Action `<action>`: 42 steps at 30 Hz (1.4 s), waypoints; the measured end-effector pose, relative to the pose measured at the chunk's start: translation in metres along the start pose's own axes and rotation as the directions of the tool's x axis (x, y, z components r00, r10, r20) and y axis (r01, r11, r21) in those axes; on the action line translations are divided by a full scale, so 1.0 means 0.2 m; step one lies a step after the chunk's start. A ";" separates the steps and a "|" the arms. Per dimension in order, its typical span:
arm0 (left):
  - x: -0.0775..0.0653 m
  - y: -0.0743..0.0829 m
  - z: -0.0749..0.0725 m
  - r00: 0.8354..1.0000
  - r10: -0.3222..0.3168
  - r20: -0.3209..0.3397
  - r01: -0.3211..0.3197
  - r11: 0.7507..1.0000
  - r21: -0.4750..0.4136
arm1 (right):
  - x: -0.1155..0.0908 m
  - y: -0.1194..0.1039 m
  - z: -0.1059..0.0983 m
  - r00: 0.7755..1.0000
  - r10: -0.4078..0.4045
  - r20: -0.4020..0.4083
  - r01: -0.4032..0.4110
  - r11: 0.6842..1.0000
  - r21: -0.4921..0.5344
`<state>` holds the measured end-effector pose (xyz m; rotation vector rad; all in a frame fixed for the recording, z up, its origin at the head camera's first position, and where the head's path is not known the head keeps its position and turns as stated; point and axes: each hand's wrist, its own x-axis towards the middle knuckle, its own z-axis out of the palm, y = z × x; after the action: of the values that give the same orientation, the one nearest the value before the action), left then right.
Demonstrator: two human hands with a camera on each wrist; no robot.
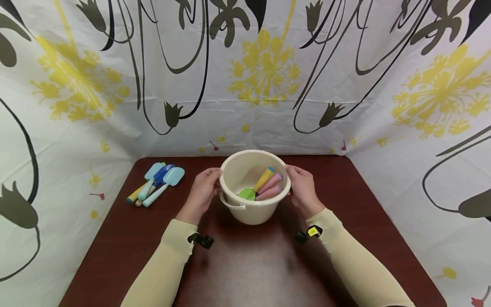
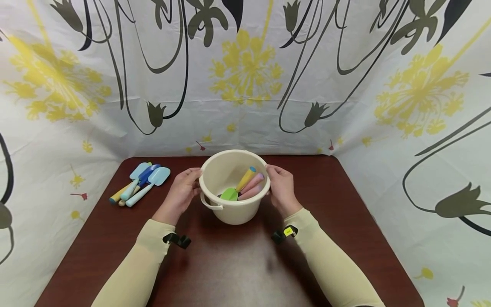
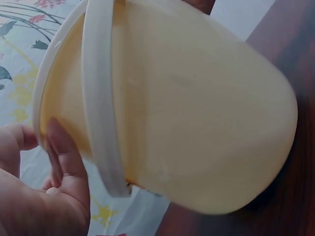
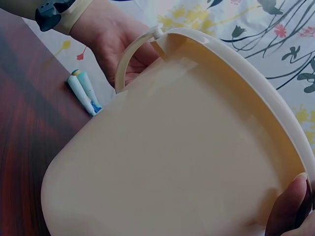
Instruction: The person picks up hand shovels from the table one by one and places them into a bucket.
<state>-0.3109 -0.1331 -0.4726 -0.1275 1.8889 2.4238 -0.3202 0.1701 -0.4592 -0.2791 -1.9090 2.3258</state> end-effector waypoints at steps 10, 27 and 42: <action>-0.01 0.03 -0.10 1.000 0.008 0.011 -0.010 0.965 0.263 | 0.01 0.01 0.00 1.000 -0.007 -0.002 0.007 1.000 0.022; 0.02 0.05 -0.78 0.958 0.285 -0.039 -0.009 0.165 0.986 | 0.02 0.02 -0.01 1.000 -0.015 0.005 0.015 1.000 0.008; 0.04 -0.02 -0.98 0.978 0.181 -0.103 0.093 0.060 0.994 | 0.01 0.02 -0.01 1.000 -0.007 0.004 0.007 1.000 0.000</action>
<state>-0.3142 -0.3215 -0.5244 -0.2168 3.1664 0.4640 -0.3213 0.1718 -0.4634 -0.2685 -1.9083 2.3240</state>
